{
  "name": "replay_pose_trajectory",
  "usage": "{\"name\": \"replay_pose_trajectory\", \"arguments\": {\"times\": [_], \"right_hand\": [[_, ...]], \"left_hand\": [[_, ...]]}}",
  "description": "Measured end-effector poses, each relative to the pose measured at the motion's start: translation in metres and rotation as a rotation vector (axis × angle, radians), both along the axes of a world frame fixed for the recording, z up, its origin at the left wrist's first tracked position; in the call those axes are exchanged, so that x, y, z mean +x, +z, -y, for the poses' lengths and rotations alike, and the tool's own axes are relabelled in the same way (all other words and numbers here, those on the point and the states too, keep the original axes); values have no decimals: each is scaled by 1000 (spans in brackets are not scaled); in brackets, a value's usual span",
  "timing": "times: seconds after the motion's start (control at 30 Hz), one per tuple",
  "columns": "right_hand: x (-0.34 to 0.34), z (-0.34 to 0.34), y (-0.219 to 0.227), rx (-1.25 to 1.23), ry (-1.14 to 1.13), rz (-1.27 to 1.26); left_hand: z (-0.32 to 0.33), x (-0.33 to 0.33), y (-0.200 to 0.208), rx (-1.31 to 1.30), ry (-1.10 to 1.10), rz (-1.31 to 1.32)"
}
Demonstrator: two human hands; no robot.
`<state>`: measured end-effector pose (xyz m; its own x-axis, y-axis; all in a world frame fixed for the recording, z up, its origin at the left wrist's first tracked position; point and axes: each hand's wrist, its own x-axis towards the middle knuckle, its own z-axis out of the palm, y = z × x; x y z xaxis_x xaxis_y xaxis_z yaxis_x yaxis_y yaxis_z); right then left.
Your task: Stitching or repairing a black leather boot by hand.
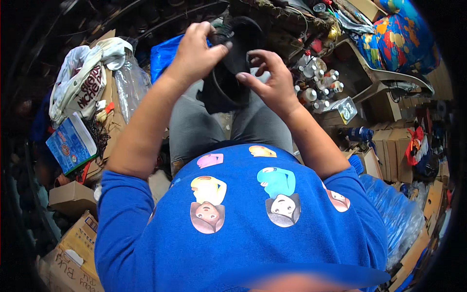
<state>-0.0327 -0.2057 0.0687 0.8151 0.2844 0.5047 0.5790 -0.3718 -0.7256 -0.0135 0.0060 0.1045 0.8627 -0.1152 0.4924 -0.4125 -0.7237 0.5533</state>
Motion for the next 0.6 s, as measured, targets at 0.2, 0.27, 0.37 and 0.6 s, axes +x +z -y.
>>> {"name": "replay_pose_trajectory", "arguments": {"times": [0.2,0.27,0.37,0.6], "right_hand": [[3,-22,1,-116,62,-149],[-3,-19,0,180,261,-468],[-18,0,4,613,588,-1006],[-59,79,32,167,509,-944]], "left_hand": [[15,-47,-4,-141,89,171],[12,-56,-6,-195,114,167],[6,-69,-10,-144,140,182],[-28,-97,-8,-311,192,230]]}}
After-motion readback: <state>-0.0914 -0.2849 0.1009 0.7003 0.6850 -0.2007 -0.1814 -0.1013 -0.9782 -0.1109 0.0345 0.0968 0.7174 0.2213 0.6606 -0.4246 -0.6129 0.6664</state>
